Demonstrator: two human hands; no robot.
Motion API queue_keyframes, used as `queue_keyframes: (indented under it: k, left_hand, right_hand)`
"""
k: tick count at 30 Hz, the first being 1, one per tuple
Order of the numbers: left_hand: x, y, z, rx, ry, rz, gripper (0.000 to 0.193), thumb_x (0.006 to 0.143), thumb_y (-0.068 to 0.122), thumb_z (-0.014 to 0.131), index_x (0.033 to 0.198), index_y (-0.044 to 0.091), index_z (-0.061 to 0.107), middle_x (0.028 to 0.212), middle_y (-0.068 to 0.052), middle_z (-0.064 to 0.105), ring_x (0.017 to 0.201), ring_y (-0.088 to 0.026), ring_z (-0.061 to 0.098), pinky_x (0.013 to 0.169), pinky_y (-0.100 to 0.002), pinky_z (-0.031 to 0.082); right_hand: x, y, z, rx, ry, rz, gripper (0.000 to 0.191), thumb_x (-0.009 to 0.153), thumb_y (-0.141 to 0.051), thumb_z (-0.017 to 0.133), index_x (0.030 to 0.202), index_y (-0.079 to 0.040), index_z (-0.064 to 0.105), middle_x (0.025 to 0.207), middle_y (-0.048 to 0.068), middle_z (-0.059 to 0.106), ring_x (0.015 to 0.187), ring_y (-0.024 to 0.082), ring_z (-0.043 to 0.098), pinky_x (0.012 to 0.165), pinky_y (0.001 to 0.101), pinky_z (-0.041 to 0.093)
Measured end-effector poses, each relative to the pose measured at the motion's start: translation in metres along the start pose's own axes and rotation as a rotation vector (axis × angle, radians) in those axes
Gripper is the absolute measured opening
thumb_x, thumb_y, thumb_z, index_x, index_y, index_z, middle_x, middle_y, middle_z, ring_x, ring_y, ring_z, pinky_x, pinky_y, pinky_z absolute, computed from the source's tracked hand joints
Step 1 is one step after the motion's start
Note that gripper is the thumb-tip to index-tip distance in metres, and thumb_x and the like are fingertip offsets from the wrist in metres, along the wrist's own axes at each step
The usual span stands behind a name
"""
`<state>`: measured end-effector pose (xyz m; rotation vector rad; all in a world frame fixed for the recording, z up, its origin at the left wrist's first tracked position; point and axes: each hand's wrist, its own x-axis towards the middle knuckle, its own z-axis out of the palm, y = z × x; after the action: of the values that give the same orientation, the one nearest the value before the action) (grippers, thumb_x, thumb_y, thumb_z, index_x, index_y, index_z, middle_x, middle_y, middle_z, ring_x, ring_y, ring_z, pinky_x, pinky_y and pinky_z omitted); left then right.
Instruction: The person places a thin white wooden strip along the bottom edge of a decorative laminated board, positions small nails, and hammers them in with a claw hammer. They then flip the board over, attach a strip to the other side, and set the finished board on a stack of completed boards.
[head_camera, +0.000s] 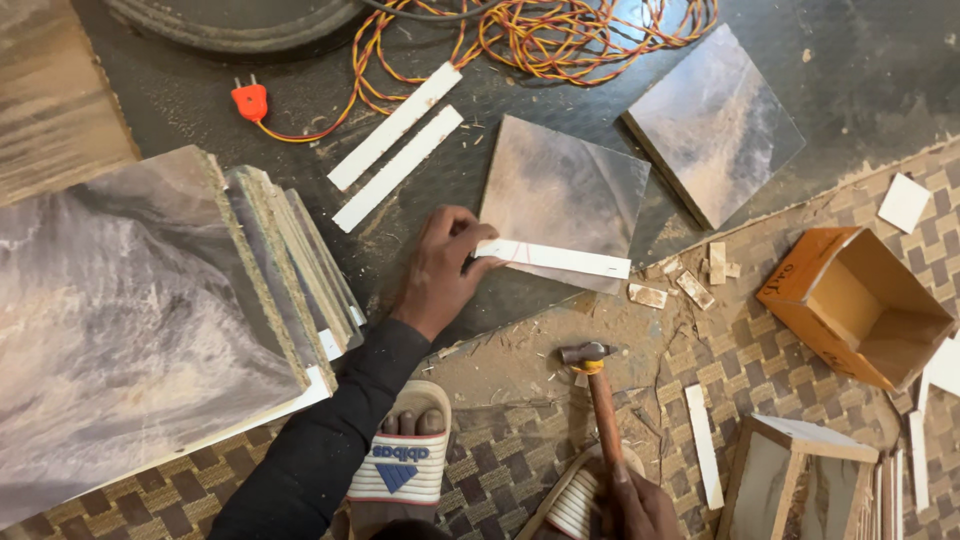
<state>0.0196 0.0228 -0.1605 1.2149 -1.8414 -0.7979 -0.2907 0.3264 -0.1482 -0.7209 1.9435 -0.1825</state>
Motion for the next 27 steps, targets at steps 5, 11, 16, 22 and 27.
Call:
queue_keyframes:
  k: [5, 11, 16, 22, 27]
  left_hand:
    - [-0.005, 0.009, -0.005, 0.072, -0.091, -0.035, 0.037, 0.082, 0.013, 0.085, 0.114, 0.007, 0.069, 0.113, -0.010, 0.057, 0.103, -0.028, 0.061, 0.085, -0.040, 0.051]
    - [0.005, 0.035, -0.005, 0.334, -0.134, 0.156, 0.059, 0.074, 0.029, 0.088, 0.122, 0.006, 0.064, 0.116, -0.012, 0.056, 0.113, -0.032, 0.054, 0.096, -0.050, 0.046]
    - [0.021, 0.050, 0.025, 0.382, -0.250, 0.280, 0.064, 0.076, 0.038, 0.087, 0.126, 0.006, 0.063, 0.118, -0.013, 0.056, 0.113, -0.029, 0.052, 0.097, -0.049, 0.043]
    - [0.021, 0.058, 0.052, 0.460, -0.325, 0.282, 0.040, 0.083, 0.029, 0.081, 0.114, 0.009, 0.067, 0.112, -0.007, 0.061, 0.110, -0.023, 0.056, 0.099, -0.044, 0.043]
    - [0.021, 0.066, 0.050, 0.343, -0.284, 0.253, 0.030, 0.084, 0.018, 0.079, 0.110, 0.007, 0.066, 0.108, -0.009, 0.062, 0.107, -0.028, 0.058, 0.093, -0.044, 0.042]
  right_hand:
    - [0.007, -0.011, -0.049, -0.592, 0.509, -0.246, 0.036, 0.081, -0.045, 0.070, 0.100, -0.015, 0.078, 0.084, 0.013, 0.077, 0.071, 0.034, 0.073, 0.060, 0.0459, 0.057]
    - [0.061, -0.110, -0.082, -0.379, 0.647, -0.697, 0.027, 0.097, -0.020, 0.070, 0.121, -0.009, 0.071, 0.112, 0.019, 0.071, 0.084, 0.028, 0.073, 0.066, 0.0368, 0.060]
    - [0.104, -0.153, -0.070, -0.531, 0.746, -0.948, 0.047, 0.075, -0.017, 0.078, 0.121, -0.006, 0.073, 0.105, 0.021, 0.063, 0.093, 0.038, 0.064, 0.078, 0.0444, 0.056]
    - [0.108, -0.136, -0.072, -0.406, 0.525, -0.555, 0.020, 0.092, -0.025, 0.078, 0.104, -0.014, 0.067, 0.107, 0.008, 0.066, 0.099, 0.026, 0.064, 0.086, 0.0380, 0.056]
    - [0.113, -0.116, -0.089, -0.356, 0.759, -0.691, 0.039, 0.087, -0.023, 0.080, 0.120, -0.010, 0.065, 0.117, 0.019, 0.060, 0.104, 0.034, 0.061, 0.089, 0.0430, 0.052]
